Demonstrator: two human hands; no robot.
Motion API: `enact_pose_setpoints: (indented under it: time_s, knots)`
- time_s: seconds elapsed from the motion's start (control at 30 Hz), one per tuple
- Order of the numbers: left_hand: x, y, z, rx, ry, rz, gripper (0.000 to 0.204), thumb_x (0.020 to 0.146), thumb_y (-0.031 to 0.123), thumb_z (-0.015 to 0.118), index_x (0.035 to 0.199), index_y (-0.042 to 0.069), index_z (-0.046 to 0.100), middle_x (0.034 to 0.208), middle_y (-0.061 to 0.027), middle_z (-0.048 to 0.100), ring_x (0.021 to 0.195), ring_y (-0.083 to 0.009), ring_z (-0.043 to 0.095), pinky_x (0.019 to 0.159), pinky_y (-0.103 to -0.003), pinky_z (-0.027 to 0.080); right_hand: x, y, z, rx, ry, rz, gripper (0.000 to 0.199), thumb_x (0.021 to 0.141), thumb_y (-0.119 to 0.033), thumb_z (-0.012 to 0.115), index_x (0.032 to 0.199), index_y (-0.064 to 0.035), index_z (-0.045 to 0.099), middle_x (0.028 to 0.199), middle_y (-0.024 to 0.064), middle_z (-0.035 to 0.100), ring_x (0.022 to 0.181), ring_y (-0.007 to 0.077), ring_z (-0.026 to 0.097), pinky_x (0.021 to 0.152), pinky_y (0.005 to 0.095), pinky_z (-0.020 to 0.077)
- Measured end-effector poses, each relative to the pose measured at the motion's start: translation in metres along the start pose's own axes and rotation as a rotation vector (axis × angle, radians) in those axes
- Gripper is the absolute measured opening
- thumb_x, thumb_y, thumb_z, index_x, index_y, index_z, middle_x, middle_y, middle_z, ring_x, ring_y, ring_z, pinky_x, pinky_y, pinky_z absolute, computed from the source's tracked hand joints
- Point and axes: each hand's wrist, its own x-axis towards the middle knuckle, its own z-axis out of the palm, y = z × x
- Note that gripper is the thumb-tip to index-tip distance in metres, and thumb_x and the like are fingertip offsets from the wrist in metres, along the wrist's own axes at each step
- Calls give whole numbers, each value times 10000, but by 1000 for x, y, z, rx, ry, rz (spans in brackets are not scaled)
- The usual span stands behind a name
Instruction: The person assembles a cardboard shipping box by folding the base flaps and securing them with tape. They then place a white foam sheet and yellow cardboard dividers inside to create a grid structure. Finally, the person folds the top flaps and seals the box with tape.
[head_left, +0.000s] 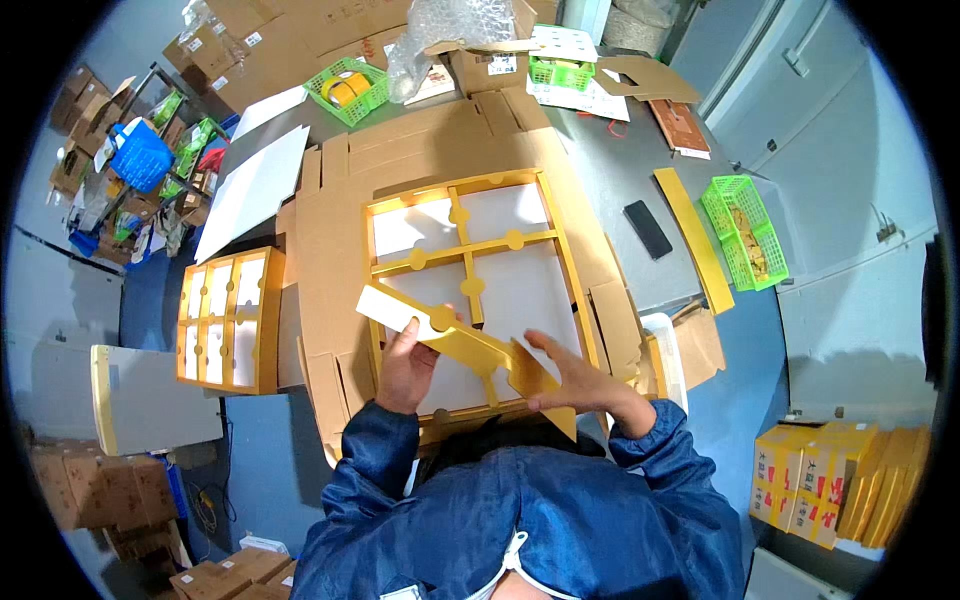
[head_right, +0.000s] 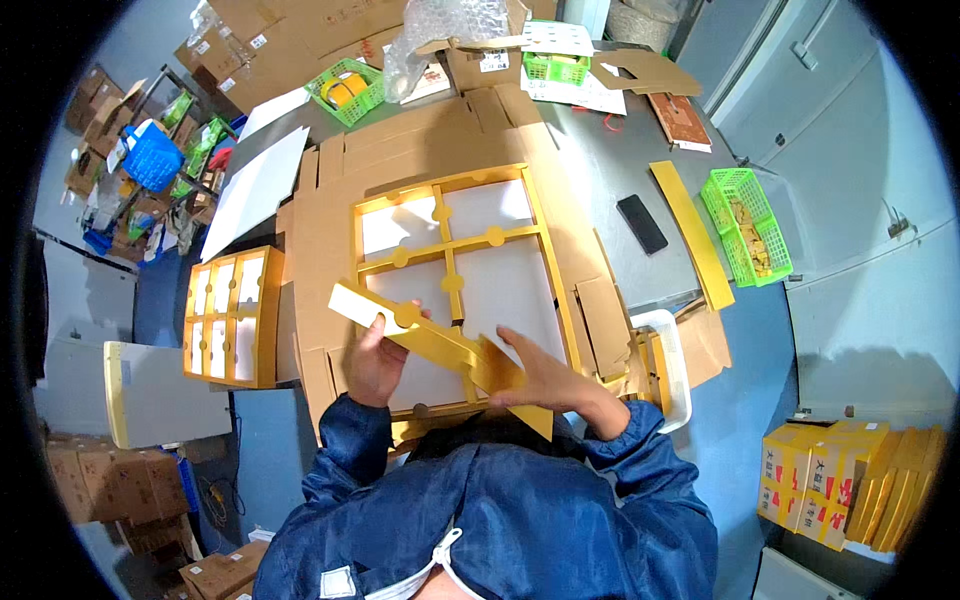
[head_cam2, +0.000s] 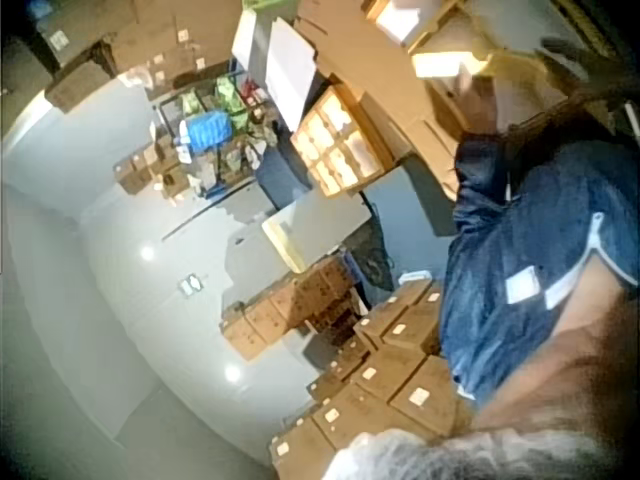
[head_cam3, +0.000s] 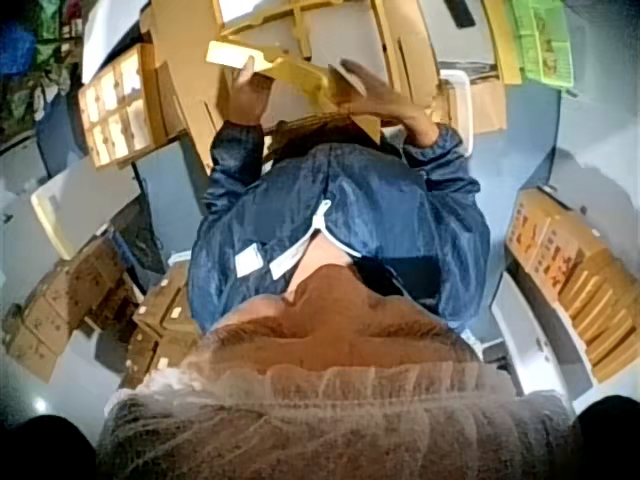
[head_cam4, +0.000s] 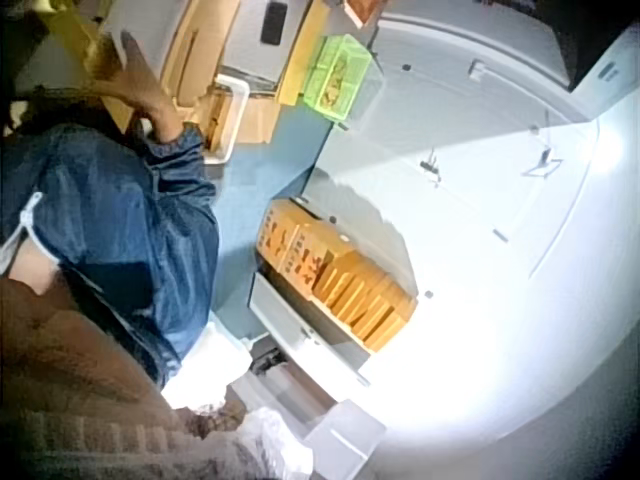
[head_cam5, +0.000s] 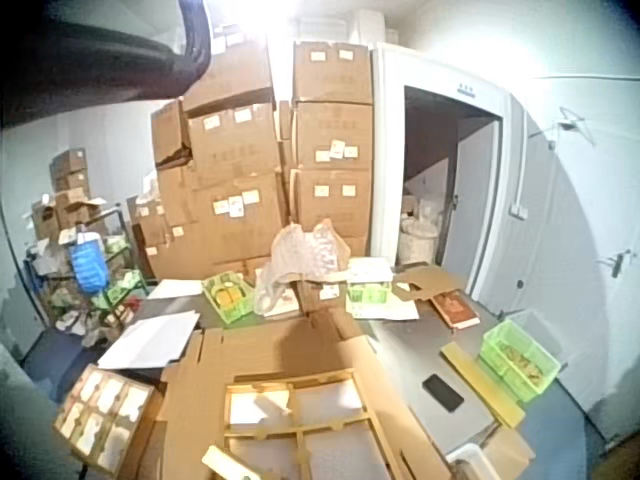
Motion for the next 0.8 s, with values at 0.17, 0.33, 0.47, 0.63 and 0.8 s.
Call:
enact_pose_setpoints:
  time_s: [0.17,0.33,0.47,0.63,0.8]
  knots:
    - [4,14,-27,20,30,15,379,963,309,414,1206,22,468,1181,-161,572,1070,-298,571,948,-436,453,-5,-5,34,-156,-2,97,946,688,-449,740,1361,17,266,1192,294,513,1103,404,521,937,408,421]
    - [2,4,-52,5,62,34,395,947,322,465,1243,60,456,1200,-151,562,1090,-291,557,957,-435,446,-3,4,34,-153,25,189,811,706,-397,735,1307,-9,353,1028,230,615,956,369,599,827,399,471]
    - [-1,14,-60,-102,58,90,391,938,292,485,1248,55,457,1212,-157,561,1102,-314,547,980,-451,415,-12,20,17,-234,104,49,505,765,-366,687,1108,-28,533,875,184,649,842,361,619,740,400,485]
    - [-6,28,-73,109,185,150,504,897,312,556,1281,17,418,1291,-155,483,1222,-336,436,1040,-436,348,-10,23,7,-504,180,60,282,837,-317,608,954,-61,587,754,161,631,720,364,612,637,435,475]
    - [-32,80,-57,1810,0,593,641,721,373,726,1214,39,491,1177,-166,551,1234,-325,412,1102,-467,203,-21,21,-25,-554,71,-4,264,825,-323,621,967,-100,609,725,168,621,699,366,601,610,440,467]
